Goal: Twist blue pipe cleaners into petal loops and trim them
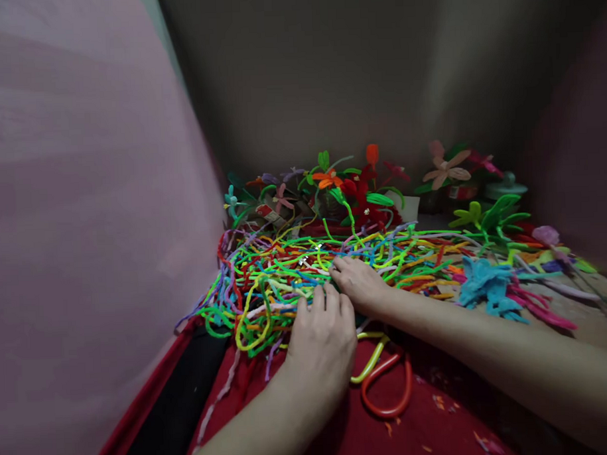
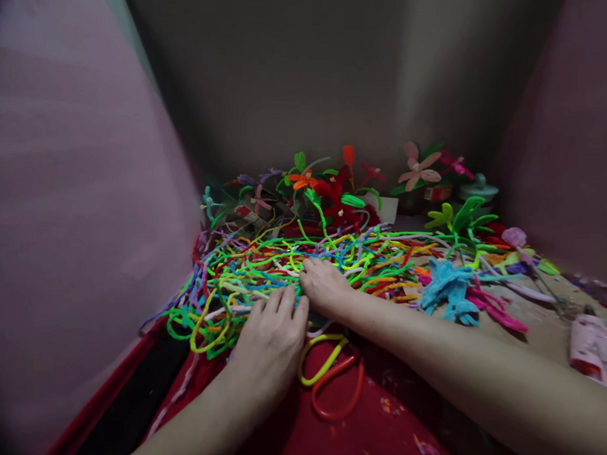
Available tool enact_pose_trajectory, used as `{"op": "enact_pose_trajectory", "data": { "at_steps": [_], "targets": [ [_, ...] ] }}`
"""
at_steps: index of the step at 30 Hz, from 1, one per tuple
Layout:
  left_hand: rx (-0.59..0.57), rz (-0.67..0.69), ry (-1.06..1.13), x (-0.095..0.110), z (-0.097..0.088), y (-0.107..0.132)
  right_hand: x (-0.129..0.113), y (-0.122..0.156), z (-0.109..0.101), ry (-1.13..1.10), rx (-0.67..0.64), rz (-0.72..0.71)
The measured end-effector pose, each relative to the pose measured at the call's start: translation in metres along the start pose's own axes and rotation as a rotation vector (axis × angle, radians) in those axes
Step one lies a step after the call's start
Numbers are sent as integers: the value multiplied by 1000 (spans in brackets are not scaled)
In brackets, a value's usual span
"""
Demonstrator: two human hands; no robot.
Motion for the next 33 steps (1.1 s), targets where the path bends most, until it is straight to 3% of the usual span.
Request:
{"op": "enact_pose_trajectory", "data": {
  "at_steps": [4, 9, 12, 15, 19, 22, 25, 28, 33],
  "targets": [
    [83, 56, 46, -12, -2, -5, -3, -1, 1, 17, -5, 2],
    [168, -11, 95, -35, 28, -19, -4, 0, 1, 33, 13, -11],
    [130, -51, 160, -45, 51, -27, -6, 1, 0, 45, 25, -36],
    [32, -49, 161, -48, 61, -31, -9, 4, -1, 59, 36, -49],
    [-40, -13, 124, -45, 58, -31, -7, 4, -9, 62, 48, -64],
    [-67, -1, 85, -44, 56, -30, 0, -3, -21, 65, 131, -85],
    [-77, 3, 59, -43, 56, -29, 13, -12, -28, 99, 225, 57],
    [-81, 3, 58, -43, 55, -29, 24, -14, -21, 73, 141, 219],
    [-77, -9, 26, -40, 53, -28, 24, 2, -5, 43, 81, 205]
  ]
}}
Point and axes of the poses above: each hand's wrist, its own y-axis away from the middle knuckle, its own z-axis out of the palm, x = y × z, the point moved 1 cm from there along -y, towards the middle knuckle, and after that the axes turned 7 degrees about -z, right-handed, at the moved point
